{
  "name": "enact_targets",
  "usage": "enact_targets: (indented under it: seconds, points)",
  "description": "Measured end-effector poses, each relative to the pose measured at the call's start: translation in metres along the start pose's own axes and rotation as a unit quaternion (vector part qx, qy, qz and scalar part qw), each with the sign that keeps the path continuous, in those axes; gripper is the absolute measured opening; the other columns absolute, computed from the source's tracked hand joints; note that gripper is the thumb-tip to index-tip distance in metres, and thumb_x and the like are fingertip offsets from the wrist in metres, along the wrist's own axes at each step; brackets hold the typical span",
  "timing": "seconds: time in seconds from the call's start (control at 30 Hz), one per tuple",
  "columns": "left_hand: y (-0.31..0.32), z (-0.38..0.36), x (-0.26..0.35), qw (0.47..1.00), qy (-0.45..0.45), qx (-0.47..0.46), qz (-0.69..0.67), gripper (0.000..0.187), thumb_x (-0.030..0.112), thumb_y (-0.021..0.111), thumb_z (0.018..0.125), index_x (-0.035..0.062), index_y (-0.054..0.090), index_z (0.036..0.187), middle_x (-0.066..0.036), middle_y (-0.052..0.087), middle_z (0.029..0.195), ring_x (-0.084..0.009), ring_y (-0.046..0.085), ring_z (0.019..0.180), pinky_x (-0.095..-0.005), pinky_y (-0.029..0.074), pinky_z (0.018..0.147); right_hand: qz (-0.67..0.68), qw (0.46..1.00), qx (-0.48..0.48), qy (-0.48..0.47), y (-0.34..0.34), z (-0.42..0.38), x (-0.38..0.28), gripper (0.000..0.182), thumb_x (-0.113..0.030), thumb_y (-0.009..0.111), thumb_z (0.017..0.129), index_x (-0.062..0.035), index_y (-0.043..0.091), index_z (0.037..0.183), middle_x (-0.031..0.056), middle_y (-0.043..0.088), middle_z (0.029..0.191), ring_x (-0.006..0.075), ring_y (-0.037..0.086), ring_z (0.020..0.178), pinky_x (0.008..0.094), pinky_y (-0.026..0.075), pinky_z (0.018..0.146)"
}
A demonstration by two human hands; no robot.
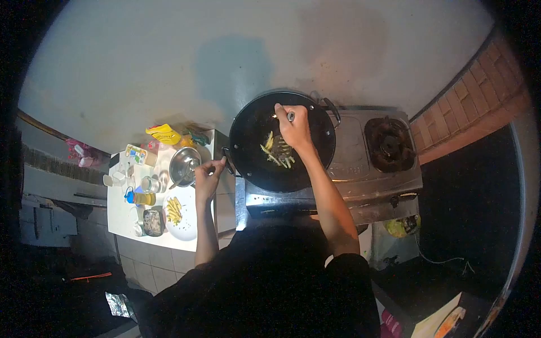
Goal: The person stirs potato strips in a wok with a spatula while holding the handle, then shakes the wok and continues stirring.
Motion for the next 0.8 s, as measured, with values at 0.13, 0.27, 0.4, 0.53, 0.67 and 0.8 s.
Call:
enact_targets:
  seconds: [0.13,0.27,0.4,0.53,0.67,0.8]
  points:
    - [0.0,0.001,-0.005,1.0,0.007,0.005,-0.007,0.021,0.013,0.065,0.086,-0.0057,0.065,0.075,0.003,0.055,0.062,-0.0033,0.044,0.059,-0.0201,0.038,0.054,0.021,1.0,0.012,0.007,-0.002,0.003,-0.006,0.044,-0.011,0.054,0.087,-0.0021,0.029,0.052,-0.0009,0.023,0.049,0.0071,0.023,0.048,0.0322,0.02,0.044]
    - [0.001,0.002,-0.001,1.0,0.014,0.005,0.01,0.024,0.015,0.066,0.086,-0.0054,0.065,0.074,0.003,0.055,0.061,-0.0032,0.044,0.059,-0.0199,0.038,0.054,0.038,0.999,0.019,0.021,0.0,0.005,-0.005,0.044,-0.012,0.055,0.088,-0.0024,0.029,0.053,-0.0017,0.023,0.05,0.0065,0.023,0.049,0.0315,0.019,0.045]
    - [0.002,0.0,0.005,1.0,0.004,0.014,0.008,0.025,0.015,0.066,0.086,-0.0046,0.064,0.071,0.003,0.055,0.061,-0.0033,0.045,0.059,-0.0198,0.038,0.055,0.024,1.0,0.017,0.008,0.007,0.002,0.005,0.045,-0.013,0.054,0.088,-0.0022,0.028,0.054,-0.001,0.022,0.051,0.007,0.023,0.049,0.0317,0.019,0.045]
    - [0.001,0.002,-0.001,1.0,0.016,0.006,-0.013,0.025,0.014,0.066,0.085,-0.0045,0.062,0.068,0.002,0.055,0.06,-0.0036,0.045,0.059,-0.0203,0.038,0.055,0.016,1.0,0.02,0.004,-0.001,0.002,0.01,0.044,-0.013,0.054,0.089,-0.0021,0.028,0.055,-0.0001,0.021,0.051,0.0077,0.022,0.049,0.0326,0.019,0.045]
    - [0.0,0.003,-0.003,1.0,0.027,0.007,0.0,0.026,0.015,0.066,0.085,-0.0034,0.061,0.067,0.003,0.052,0.058,-0.0035,0.042,0.057,-0.0208,0.037,0.053,0.019,0.999,0.027,0.014,-0.007,0.003,0.006,0.044,-0.014,0.053,0.089,-0.0025,0.028,0.054,0.0,0.022,0.05,0.0073,0.023,0.049,0.033,0.019,0.045]
    - [0.001,0.004,-0.011,1.0,0.005,-0.003,-0.009,0.027,0.016,0.066,0.086,-0.0031,0.061,0.067,0.003,0.05,0.057,-0.0031,0.041,0.056,-0.0205,0.035,0.052,0.003,0.999,0.032,0.023,-0.011,0.001,-0.002,0.045,-0.014,0.053,0.089,-0.0021,0.029,0.053,0.0,0.022,0.048,0.0075,0.023,0.048,0.0332,0.02,0.045]
Point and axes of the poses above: each hand's wrist, its own z-axis towards the middle knuckle, its own y-axis out of the palm, x = y × z, the point moved 2 cm from there along z, towards the middle knuckle
